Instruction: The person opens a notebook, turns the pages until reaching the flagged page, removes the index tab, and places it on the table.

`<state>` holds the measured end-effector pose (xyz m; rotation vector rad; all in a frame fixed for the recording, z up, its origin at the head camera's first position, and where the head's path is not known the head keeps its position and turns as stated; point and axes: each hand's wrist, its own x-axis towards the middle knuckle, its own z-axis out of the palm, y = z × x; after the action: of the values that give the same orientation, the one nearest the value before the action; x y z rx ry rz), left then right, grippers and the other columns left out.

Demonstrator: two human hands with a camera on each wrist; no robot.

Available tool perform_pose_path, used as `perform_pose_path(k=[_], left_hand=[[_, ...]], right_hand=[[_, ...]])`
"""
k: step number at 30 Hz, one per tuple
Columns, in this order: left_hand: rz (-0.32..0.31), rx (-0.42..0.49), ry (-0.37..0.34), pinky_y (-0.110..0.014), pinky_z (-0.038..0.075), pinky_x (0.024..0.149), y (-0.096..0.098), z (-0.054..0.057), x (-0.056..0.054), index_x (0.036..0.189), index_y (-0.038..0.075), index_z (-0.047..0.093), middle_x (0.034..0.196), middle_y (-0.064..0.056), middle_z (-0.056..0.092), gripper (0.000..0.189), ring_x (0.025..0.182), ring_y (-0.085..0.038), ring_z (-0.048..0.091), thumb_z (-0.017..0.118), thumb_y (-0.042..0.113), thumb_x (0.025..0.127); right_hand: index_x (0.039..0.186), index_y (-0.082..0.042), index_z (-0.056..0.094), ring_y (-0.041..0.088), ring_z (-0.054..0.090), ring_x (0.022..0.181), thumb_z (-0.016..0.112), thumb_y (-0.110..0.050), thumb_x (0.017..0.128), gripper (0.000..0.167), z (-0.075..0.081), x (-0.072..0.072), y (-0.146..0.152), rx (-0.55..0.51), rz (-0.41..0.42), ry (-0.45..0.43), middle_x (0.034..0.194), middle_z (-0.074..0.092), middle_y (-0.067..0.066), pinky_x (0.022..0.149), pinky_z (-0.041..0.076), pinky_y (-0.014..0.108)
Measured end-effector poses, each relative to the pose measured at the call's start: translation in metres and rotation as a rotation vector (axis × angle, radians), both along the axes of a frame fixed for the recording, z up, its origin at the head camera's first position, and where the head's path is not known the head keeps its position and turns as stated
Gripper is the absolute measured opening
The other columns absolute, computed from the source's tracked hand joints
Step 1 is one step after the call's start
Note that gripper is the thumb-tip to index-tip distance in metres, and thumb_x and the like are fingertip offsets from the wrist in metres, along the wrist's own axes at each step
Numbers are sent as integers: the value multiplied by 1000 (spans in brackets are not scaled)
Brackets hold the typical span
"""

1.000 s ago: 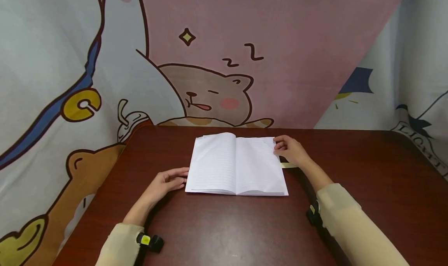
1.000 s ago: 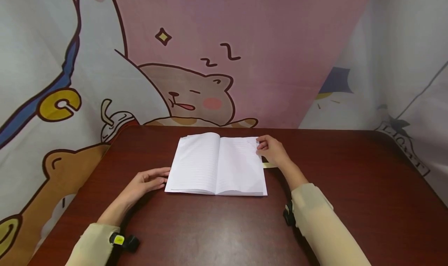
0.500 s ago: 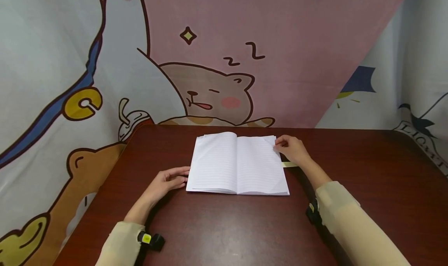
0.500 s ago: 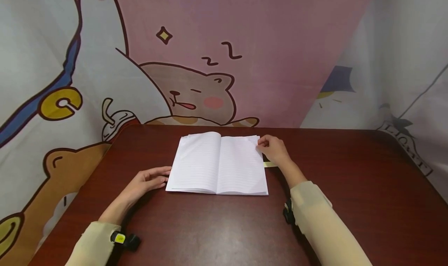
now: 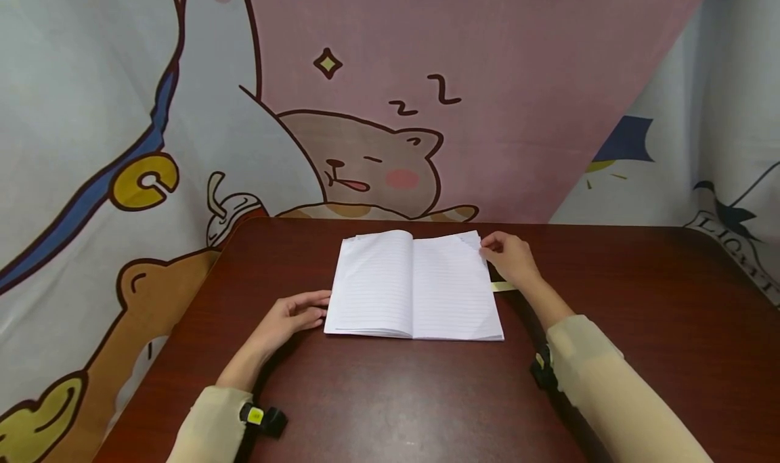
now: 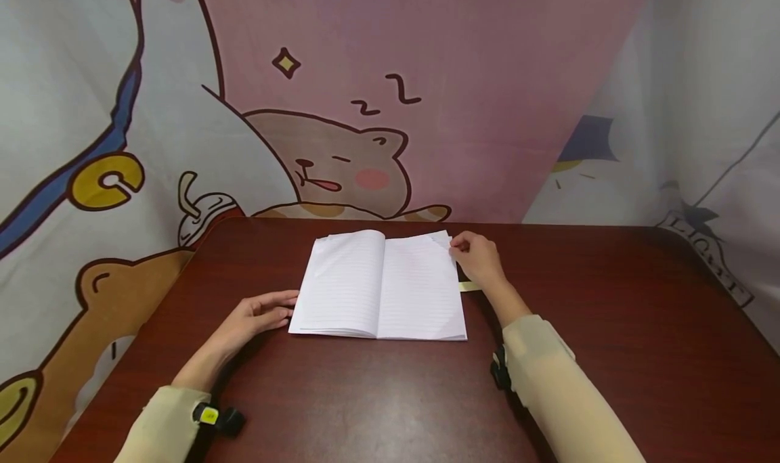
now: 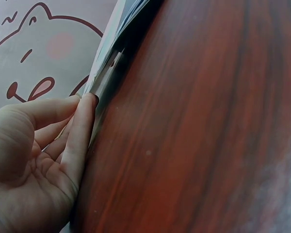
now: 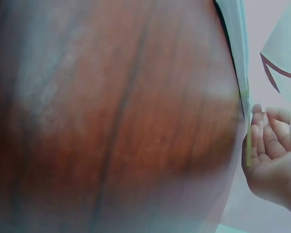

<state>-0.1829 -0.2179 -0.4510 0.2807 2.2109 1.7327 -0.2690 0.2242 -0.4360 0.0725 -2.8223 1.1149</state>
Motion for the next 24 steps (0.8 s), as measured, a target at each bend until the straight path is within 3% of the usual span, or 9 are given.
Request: perform_pose_path(k=[9, 17, 24], left_hand=[[-6, 5, 4, -22, 56, 89, 0, 0, 0, 141, -4, 52, 137, -30, 56, 43, 105, -7, 67, 58, 5, 99], [1, 1, -4, -23, 56, 90, 1, 2, 0, 141, -3, 52, 138, -29, 56, 44, 105, -8, 67, 58, 6, 99], [10, -11, -7, -22, 56, 90, 1, 1, 1, 141, -3, 53, 138, -29, 56, 43, 105, -10, 67, 58, 6, 99]], right_hand=[[108, 0, 71, 25, 64, 88, 69, -14, 94, 20, 6, 4, -6, -74, 0, 21, 101, 72, 18, 69, 47, 19], [108, -4, 74, 21, 62, 89, 70, -18, 94, 20, 7, 7, -8, -93, 31, 37, 108, 73, 17, 70, 47, 20], [111, -5, 74, 21, 60, 94, 70, -18, 93, 22, 9, 11, -12, -137, 113, 16, 113, 72, 17, 72, 48, 21]])
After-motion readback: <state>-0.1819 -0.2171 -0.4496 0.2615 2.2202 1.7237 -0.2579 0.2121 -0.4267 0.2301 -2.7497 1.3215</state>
